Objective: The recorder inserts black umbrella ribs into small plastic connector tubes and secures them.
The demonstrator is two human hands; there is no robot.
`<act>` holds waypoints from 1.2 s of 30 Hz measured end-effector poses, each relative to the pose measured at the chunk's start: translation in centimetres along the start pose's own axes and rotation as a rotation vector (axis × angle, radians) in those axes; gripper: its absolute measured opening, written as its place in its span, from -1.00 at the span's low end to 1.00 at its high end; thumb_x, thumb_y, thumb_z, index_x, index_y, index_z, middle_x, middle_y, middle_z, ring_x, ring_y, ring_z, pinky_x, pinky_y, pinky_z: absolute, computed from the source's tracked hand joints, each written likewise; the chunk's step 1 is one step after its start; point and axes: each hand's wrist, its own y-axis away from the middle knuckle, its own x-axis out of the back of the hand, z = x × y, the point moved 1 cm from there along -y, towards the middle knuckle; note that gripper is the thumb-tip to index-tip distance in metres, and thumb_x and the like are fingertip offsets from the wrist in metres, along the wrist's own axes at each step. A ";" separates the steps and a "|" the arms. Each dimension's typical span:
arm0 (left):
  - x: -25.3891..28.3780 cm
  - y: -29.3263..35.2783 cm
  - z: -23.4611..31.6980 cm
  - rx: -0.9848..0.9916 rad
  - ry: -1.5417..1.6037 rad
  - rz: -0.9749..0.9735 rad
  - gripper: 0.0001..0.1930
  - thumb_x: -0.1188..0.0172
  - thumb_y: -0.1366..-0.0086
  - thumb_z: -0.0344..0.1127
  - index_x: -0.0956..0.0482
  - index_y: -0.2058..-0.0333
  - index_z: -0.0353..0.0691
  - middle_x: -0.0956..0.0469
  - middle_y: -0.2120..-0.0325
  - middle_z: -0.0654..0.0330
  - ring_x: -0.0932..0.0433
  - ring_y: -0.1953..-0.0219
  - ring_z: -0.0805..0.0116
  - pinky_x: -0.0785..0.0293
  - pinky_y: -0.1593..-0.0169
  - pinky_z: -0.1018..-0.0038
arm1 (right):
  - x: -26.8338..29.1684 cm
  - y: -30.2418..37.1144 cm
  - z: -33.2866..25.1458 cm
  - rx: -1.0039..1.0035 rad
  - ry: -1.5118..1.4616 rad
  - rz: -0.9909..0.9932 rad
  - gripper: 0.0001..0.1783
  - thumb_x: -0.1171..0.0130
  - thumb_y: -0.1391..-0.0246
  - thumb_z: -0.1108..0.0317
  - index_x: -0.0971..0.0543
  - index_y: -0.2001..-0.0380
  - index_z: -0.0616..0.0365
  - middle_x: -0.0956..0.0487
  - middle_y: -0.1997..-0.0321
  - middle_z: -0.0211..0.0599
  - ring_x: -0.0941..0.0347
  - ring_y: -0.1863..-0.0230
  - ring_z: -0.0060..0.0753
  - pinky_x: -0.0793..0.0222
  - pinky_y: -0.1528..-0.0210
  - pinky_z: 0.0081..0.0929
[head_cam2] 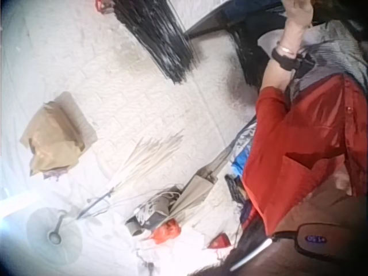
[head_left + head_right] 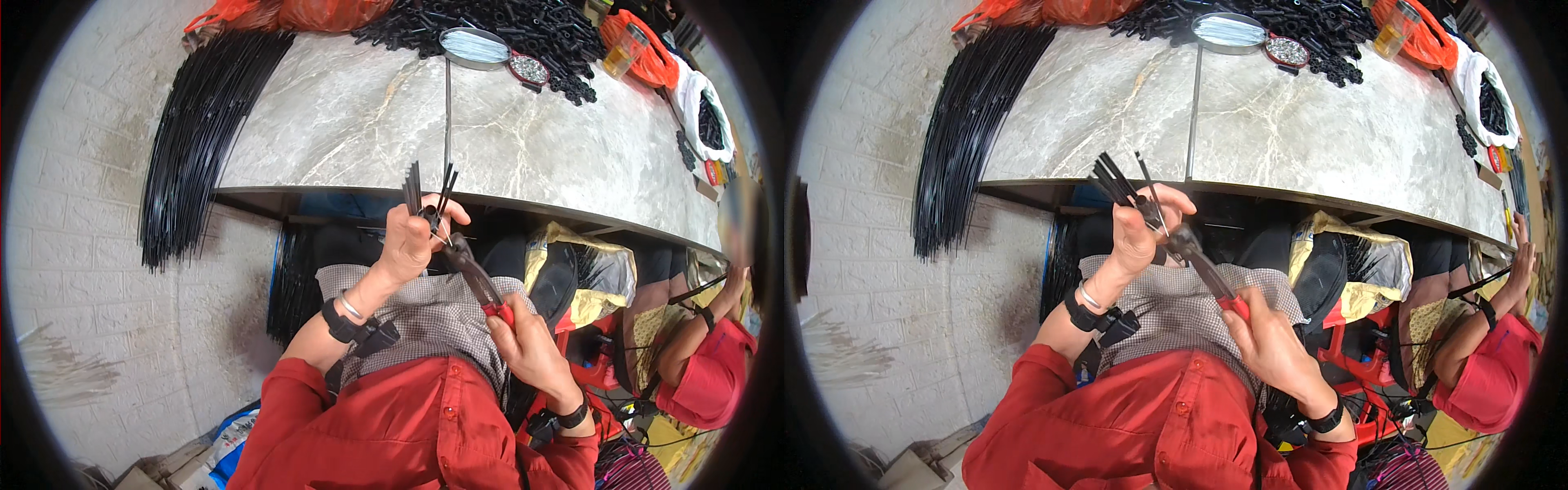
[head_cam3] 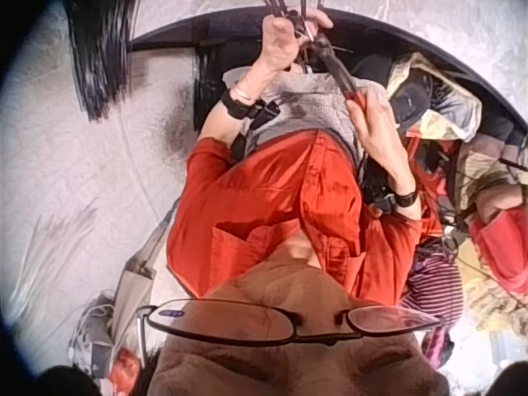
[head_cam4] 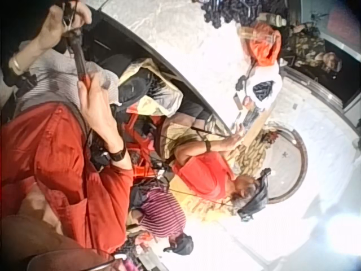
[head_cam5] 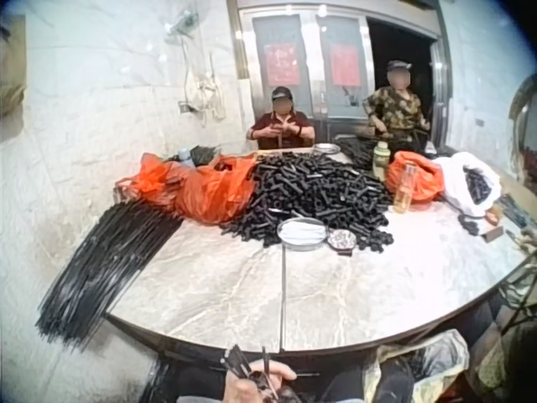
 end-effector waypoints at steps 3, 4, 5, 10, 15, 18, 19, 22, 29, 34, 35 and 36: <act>0.1 -0.1 0.0 0.032 0.003 -0.016 -0.07 0.27 -0.05 0.59 -0.57 0.36 -0.33 -0.28 0.72 0.47 -0.21 0.66 0.72 -0.06 0.58 0.71 | 1.2 0.4 -1.6 -0.264 -0.507 -0.207 -0.80 0.12 -0.28 0.33 -0.31 0.21 0.28 -0.48 0.61 -0.21 -0.47 0.66 -0.33 -0.35 0.63 -0.44; 0.2 -0.1 0.0 0.032 0.002 -0.018 -0.07 0.27 -0.05 0.59 -0.57 0.36 -0.33 -0.28 0.72 0.47 -0.21 0.66 0.72 -0.06 0.58 0.71 | 1.5 0.5 -1.6 -0.264 -0.508 -0.206 -0.80 0.12 -0.28 0.33 -0.31 0.21 0.28 -0.48 0.61 -0.21 -0.47 0.66 -0.33 -0.35 0.63 -0.44; 0.2 0.0 0.0 0.051 0.003 -0.027 -0.06 0.26 -0.03 0.60 -0.57 0.36 -0.33 -0.28 0.71 0.47 -0.21 0.65 0.72 -0.06 0.58 0.71 | 1.8 0.6 -1.4 -0.271 -0.599 -0.262 -0.81 0.14 -0.28 0.34 -0.30 0.22 0.27 -0.45 0.61 -0.30 -0.43 0.67 -0.45 -0.33 0.65 -0.51; -0.3 -0.3 0.1 0.065 0.017 -0.050 -0.03 0.26 0.03 0.64 -0.57 0.36 -0.33 -0.28 0.68 0.46 -0.21 0.64 0.72 -0.06 0.59 0.70 | 2.8 1.0 -2.3 -0.265 -0.835 -0.321 -0.84 0.17 -0.28 0.37 -0.29 0.26 0.28 -0.37 0.53 -0.37 -0.31 0.71 -0.61 -0.25 0.69 -0.62; -0.3 -0.2 0.0 0.081 -0.067 -0.048 0.07 0.36 0.13 0.70 -0.59 0.40 -0.36 -0.45 0.66 0.38 -0.36 0.60 0.70 -0.22 0.53 0.72 | 2.8 1.0 -2.4 -0.258 -0.869 -0.342 -0.82 0.17 -0.30 0.35 -0.29 0.27 0.28 -0.37 0.52 -0.37 -0.30 0.72 -0.62 -0.22 0.71 -0.64; -0.3 -0.1 0.0 0.090 -0.084 -0.061 0.07 0.35 0.14 0.71 -0.59 0.42 -0.36 -0.50 0.63 0.33 -0.42 0.57 0.66 -0.30 0.49 0.71 | 2.8 1.0 -2.2 -0.250 -0.879 -0.346 -0.81 0.18 -0.31 0.34 -0.29 0.28 0.28 -0.36 0.53 -0.38 -0.29 0.73 -0.63 -0.22 0.71 -0.64; -0.4 -0.1 -0.1 0.090 -0.084 -0.062 0.07 0.35 0.14 0.71 -0.59 0.42 -0.36 -0.50 0.63 0.33 -0.42 0.57 0.66 -0.30 0.49 0.71 | 2.8 1.0 -2.2 -0.241 -0.874 -0.342 -0.81 0.18 -0.31 0.34 -0.29 0.28 0.27 -0.36 0.54 -0.38 -0.28 0.73 -0.64 -0.22 0.71 -0.64; -0.5 -0.1 -0.2 -0.031 -0.134 -0.073 -0.02 0.38 0.01 0.66 -0.56 0.48 -0.29 -0.39 0.67 0.39 -0.31 0.65 0.65 -0.17 0.60 0.66 | 2.9 1.1 -2.2 -0.220 -0.856 -0.349 -0.81 0.18 -0.31 0.34 -0.28 0.30 0.27 -0.35 0.56 -0.39 -0.27 0.75 -0.65 -0.21 0.72 -0.64; -1.2 -0.5 0.6 -0.039 -0.142 -0.044 -0.09 0.36 -0.11 0.59 -0.53 0.52 -0.29 -0.40 0.71 0.40 -0.30 0.65 0.66 -0.16 0.59 0.64 | 3.1 1.1 -2.9 -0.238 -0.828 -0.316 -0.83 0.18 -0.30 0.36 -0.26 0.28 0.28 -0.36 0.57 -0.40 -0.25 0.77 -0.65 -0.19 0.72 -0.63; -1.2 -0.8 0.4 -0.044 -0.156 -0.068 -0.13 0.30 -0.17 0.53 -0.52 0.52 -0.32 -0.40 0.70 0.38 -0.31 0.63 0.65 -0.18 0.57 0.63 | 2.8 0.5 -3.1 -0.244 -0.681 -0.298 -0.83 0.19 -0.31 0.36 -0.23 0.24 0.29 -0.35 0.57 -0.40 -0.25 0.77 -0.66 -0.16 0.73 -0.63; -1.3 -0.9 0.4 0.010 -0.169 -0.061 -0.09 0.32 -0.11 0.57 -0.55 0.51 -0.33 -0.43 0.69 0.36 -0.35 0.62 0.65 -0.19 0.57 0.67 | 2.7 0.5 -3.2 -0.247 -0.683 -0.296 -0.83 0.19 -0.31 0.36 -0.23 0.24 0.29 -0.35 0.57 -0.40 -0.25 0.77 -0.66 -0.16 0.73 -0.63; -1.4 -0.9 0.4 0.061 -0.183 -0.052 -0.04 0.34 -0.05 0.61 -0.57 0.50 -0.34 -0.45 0.69 0.35 -0.39 0.60 0.65 -0.20 0.57 0.70 | 2.6 0.5 -3.2 -0.246 -0.688 -0.291 -0.83 0.20 -0.31 0.35 -0.23 0.24 0.28 -0.34 0.58 -0.41 -0.25 0.76 -0.66 -0.16 0.73 -0.63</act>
